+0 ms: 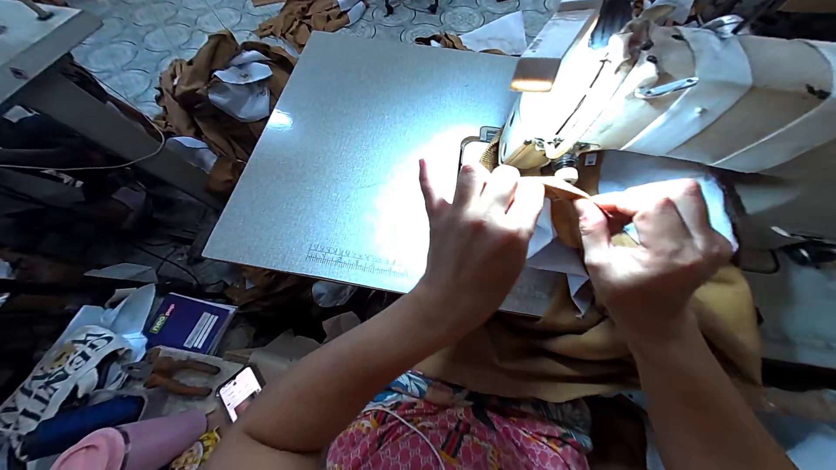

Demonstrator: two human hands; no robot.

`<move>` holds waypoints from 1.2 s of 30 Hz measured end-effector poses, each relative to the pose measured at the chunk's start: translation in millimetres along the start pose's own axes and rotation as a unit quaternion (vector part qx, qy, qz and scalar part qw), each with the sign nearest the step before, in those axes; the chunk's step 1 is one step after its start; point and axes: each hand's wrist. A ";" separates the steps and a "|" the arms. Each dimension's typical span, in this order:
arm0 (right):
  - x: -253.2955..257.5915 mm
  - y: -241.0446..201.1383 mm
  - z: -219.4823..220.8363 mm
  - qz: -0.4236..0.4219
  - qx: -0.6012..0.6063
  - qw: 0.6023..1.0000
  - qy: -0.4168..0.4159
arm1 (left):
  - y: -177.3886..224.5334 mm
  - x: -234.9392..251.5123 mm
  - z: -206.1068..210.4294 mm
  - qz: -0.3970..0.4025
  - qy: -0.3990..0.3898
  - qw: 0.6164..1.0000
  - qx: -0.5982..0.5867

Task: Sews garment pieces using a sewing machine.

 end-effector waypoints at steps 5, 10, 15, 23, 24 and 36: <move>-11.3 -18.3 6.4 0.035 0.059 0.998 0.002 | 25.0 0.6 -2.3 -0.065 -0.046 0.994 -0.082; -12.3 -21.5 6.1 0.048 0.103 0.993 -0.012 | 27.4 -1.7 -4.5 -0.092 -0.031 0.984 -0.153; -11.1 -23.4 7.3 0.041 0.104 0.994 -0.018 | 26.5 -3.7 -4.2 -0.103 -0.022 0.979 -0.174; -10.9 -26.1 10.2 0.023 0.033 0.999 -0.018 | 24.1 -10.2 -5.5 -0.109 -0.038 0.975 -0.188; -12.9 -25.8 11.0 0.025 0.034 0.999 -0.017 | 21.9 -14.0 -1.2 -0.097 -0.019 0.982 -0.160; -21.1 -17.9 8.3 -0.038 0.053 0.996 -0.057 | -32.1 -32.1 36.8 0.110 0.049 0.968 -0.218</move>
Point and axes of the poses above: each hand's wrist, its own x-axis towards the middle knuckle, its own z-axis out of the palm, y = z × x, and after that the axes turned 9 degrees about x, right-handed
